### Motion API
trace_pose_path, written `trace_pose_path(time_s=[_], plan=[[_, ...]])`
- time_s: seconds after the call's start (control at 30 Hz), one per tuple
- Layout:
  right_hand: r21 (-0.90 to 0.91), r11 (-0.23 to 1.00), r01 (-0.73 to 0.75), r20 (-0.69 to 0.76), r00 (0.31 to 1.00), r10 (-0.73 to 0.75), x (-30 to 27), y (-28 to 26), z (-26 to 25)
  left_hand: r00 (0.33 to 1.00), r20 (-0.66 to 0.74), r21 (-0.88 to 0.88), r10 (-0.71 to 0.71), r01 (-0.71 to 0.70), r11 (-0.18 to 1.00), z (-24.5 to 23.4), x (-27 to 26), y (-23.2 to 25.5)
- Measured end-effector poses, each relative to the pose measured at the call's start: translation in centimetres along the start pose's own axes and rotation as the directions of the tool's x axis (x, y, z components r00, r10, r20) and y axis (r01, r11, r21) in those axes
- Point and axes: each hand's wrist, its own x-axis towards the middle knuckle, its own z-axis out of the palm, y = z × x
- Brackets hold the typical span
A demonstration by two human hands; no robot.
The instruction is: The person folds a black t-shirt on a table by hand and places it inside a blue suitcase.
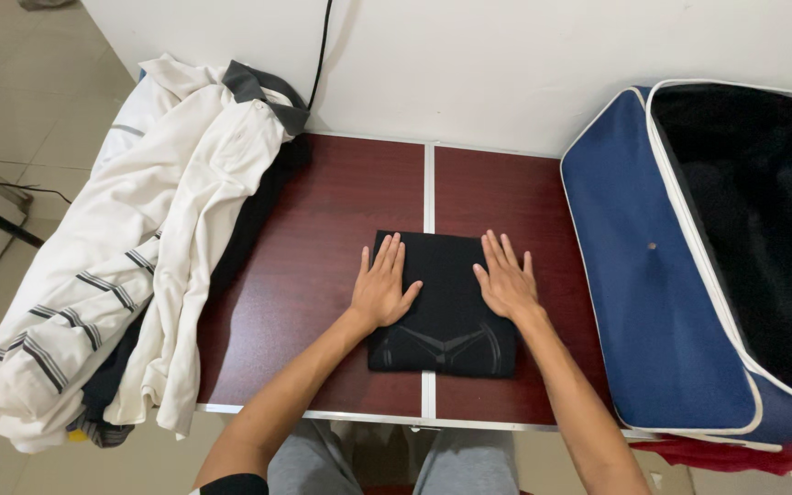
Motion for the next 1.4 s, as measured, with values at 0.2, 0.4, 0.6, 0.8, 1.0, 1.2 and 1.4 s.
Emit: trace_pose_path(time_s=[0.2, 0.4, 0.6, 0.8, 1.0, 1.2, 1.4], plan=[[-0.081, 0.997, 0.012, -0.093, 0.995, -0.02, 0.6, -3.2, 1.4, 1.0, -0.009, 0.011, 0.007, -0.007, 1.0, 0.2, 0.1, 0.0], [0.176, 0.932, 0.317, -0.164, 0.943, -0.29, -1.6, -8.6, 2.7, 0.998, -0.047, 0.029, 0.031, -0.029, 0.999, 0.5, -0.1, -0.2], [0.099, 0.966, 0.241, -0.153, 0.962, -0.224, -3.6, -5.1, 1.9, 0.999, -0.019, 0.043, 0.027, -0.026, 0.999, 0.2, 0.1, -0.1], [0.077, 0.988, 0.137, -0.052, 0.99, -0.133, -5.7, -1.3, 1.7, 1.0, -0.004, 0.058, 0.017, -0.016, 0.998, 0.2, 0.1, 0.1], [0.019, 1.0, 0.004, 0.061, 0.998, -0.005, -7.7, -0.2, 0.5, 1.0, 0.022, 0.13, 0.012, -0.015, 0.991, 0.5, 0.1, 0.1], [-0.091, 0.988, 0.128, -0.058, 0.989, -0.134, -9.5, -2.5, 1.4, 0.999, 0.037, 0.257, 0.027, -0.036, 0.966, 0.5, 0.5, 0.5], [0.074, 0.951, 0.302, -0.204, 0.938, -0.282, -9.3, -5.6, 2.9, 0.99, -0.032, 0.198, 0.137, -0.129, 0.972, 1.1, -0.5, 3.6]])
